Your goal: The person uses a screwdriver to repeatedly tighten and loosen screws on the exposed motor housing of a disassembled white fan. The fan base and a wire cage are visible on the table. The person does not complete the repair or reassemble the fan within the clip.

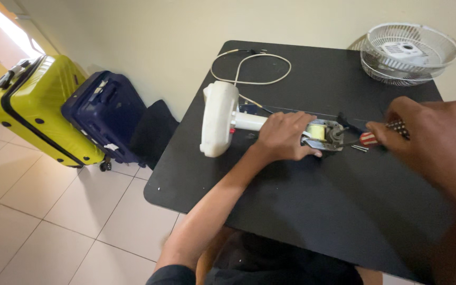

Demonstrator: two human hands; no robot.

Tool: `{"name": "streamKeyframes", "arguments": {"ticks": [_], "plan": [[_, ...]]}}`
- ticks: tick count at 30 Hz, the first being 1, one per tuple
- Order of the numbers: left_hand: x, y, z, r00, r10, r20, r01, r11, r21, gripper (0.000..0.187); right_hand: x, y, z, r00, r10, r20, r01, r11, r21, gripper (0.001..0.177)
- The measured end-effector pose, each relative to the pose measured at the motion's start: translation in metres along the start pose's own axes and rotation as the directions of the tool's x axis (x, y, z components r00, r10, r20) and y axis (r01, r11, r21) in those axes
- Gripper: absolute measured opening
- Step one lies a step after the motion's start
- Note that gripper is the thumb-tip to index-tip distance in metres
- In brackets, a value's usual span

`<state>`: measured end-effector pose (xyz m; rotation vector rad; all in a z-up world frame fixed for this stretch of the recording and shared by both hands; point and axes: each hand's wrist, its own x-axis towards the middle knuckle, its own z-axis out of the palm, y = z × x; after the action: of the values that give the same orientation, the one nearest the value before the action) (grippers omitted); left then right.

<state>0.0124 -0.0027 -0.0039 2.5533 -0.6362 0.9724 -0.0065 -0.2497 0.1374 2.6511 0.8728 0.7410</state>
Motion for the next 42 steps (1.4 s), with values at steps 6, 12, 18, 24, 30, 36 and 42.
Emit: {"name": "streamKeyframes", "arguments": {"ticks": [6, 12, 18, 24, 30, 36, 42], "plan": [[-0.002, -0.001, 0.001, 1.000, -0.021, -0.017, 0.021, 1.000, -0.020, 0.087, 0.002, -0.002, -0.001, 0.968, 0.047, 0.245, -0.027, 0.996, -0.083, 0.038], [-0.001, -0.001, 0.003, 0.999, -0.050, 0.010, 0.051, 0.998, -0.047, 0.089, -0.001, 0.003, -0.004, 0.975, 0.041, 0.217, -0.031, 0.998, -0.051, 0.033], [-0.003, 0.000, 0.002, 0.999, -0.047, -0.019, 0.046, 0.999, -0.019, 0.086, -0.007, 0.011, -0.008, 0.962, -0.171, 0.215, 0.128, 0.971, 0.202, 0.030], [-0.001, -0.003, 0.001, 0.999, -0.037, 0.014, 0.037, 0.999, -0.005, 0.089, -0.010, 0.010, -0.027, 0.988, -0.145, 0.061, 0.115, 0.930, 0.350, 0.052], [-0.004, -0.003, -0.001, 0.999, -0.038, -0.016, 0.037, 0.998, -0.048, 0.084, -0.009, -0.001, -0.045, 0.918, 0.264, 0.296, -0.272, 0.962, -0.014, 0.063], [-0.002, -0.002, -0.002, 1.000, -0.018, -0.024, 0.017, 0.999, -0.036, 0.086, -0.015, 0.005, -0.036, 0.979, 0.009, 0.204, -0.047, 0.982, 0.185, 0.064], [-0.003, -0.001, -0.003, 1.000, -0.014, -0.018, 0.013, 0.999, -0.030, 0.084, -0.005, 0.013, -0.034, 0.986, -0.126, 0.106, 0.063, 0.885, 0.462, 0.044]]}}
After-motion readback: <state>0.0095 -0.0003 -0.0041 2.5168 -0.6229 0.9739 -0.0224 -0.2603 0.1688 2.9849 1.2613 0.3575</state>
